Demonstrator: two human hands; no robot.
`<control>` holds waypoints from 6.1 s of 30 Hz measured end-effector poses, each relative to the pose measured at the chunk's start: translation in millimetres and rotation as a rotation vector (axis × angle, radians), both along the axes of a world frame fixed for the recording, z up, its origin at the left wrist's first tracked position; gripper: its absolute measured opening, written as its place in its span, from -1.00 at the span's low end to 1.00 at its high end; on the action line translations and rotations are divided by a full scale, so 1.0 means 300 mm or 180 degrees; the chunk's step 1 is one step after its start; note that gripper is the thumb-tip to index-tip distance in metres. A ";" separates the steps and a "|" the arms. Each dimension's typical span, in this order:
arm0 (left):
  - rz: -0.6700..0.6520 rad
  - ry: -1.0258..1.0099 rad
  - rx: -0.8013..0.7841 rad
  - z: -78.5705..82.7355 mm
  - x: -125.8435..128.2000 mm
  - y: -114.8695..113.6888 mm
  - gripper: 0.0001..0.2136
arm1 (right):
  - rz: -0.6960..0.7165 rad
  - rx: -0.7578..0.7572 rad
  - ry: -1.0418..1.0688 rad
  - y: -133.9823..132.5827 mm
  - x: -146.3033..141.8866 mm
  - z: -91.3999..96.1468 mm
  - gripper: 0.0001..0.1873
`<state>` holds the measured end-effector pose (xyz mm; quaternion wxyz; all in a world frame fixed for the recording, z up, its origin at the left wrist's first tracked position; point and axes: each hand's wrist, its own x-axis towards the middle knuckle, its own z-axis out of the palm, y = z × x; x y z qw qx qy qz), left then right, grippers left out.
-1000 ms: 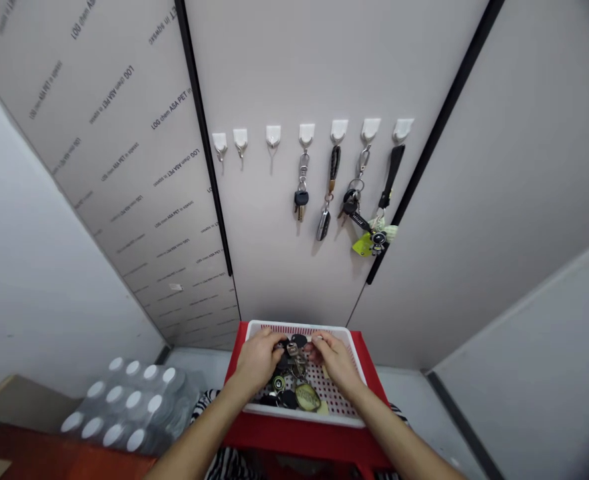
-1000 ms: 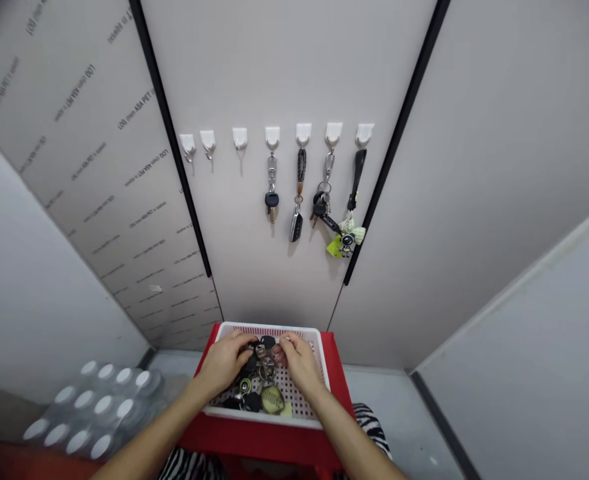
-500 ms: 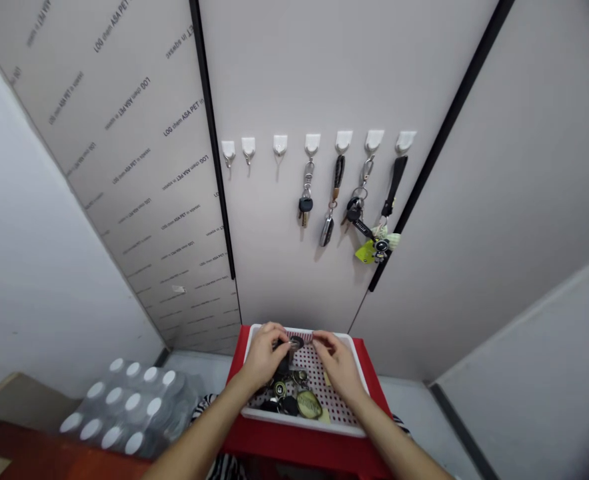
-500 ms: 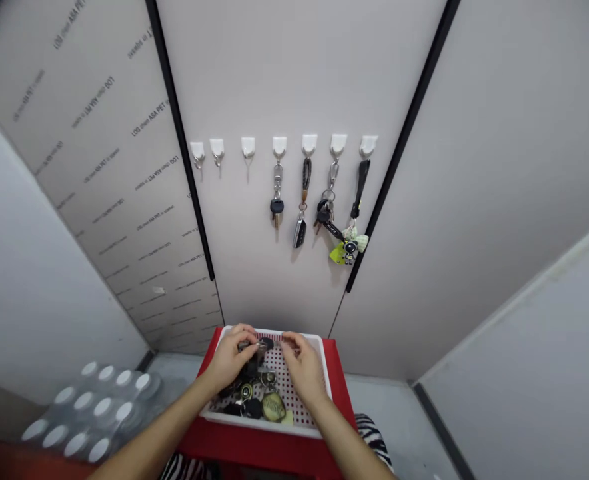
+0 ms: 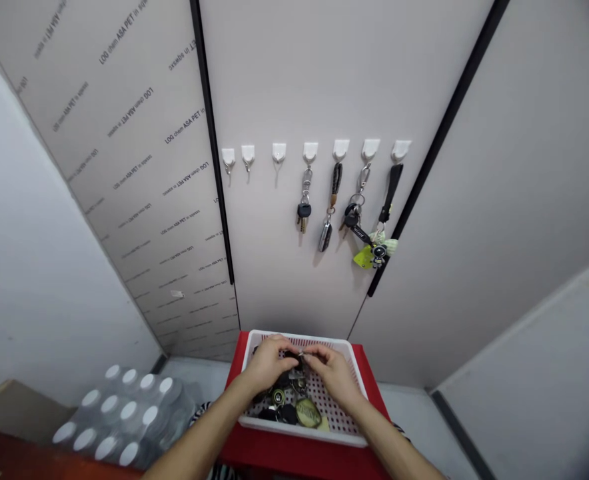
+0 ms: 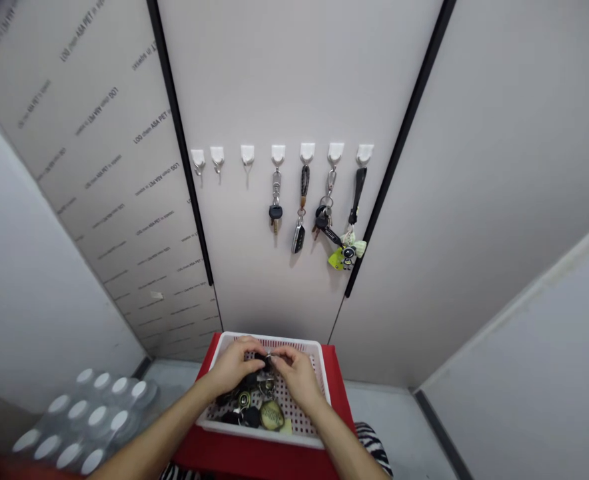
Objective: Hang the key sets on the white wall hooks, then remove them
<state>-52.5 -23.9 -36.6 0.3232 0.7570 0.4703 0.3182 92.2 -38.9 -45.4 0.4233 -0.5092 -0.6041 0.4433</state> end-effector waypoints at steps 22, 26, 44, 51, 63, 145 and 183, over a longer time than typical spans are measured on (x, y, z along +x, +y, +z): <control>-0.0024 -0.0225 -0.0279 0.061 -0.001 0.021 -0.87 | 0.0011 0.0607 -0.0463 0.006 -0.017 0.050 -0.80; -0.0077 -0.0326 -0.0335 0.057 0.002 0.020 -0.88 | -0.0021 0.0528 -0.0455 0.017 -0.032 0.064 -0.84; 0.0916 -0.2626 -0.0146 0.466 -0.080 0.223 -0.88 | -0.0168 0.0949 -0.0081 0.328 -0.156 0.599 -0.85; 0.1376 -0.2491 0.0497 0.720 -0.078 0.346 -0.89 | -0.0643 0.1445 -0.0278 0.451 -0.218 0.856 -0.85; 0.1782 -0.1922 0.1094 0.844 -0.047 0.433 -0.86 | -0.1363 0.1917 -0.0922 0.548 -0.227 0.998 -0.83; 0.0278 0.0019 -0.0339 0.083 -0.099 0.011 -0.87 | -0.0493 -0.0446 0.1333 0.038 0.026 0.066 -0.87; 0.0213 -0.0228 0.0735 0.317 -0.090 0.045 -0.85 | 0.0272 0.0565 0.0357 0.058 -0.081 0.292 -0.77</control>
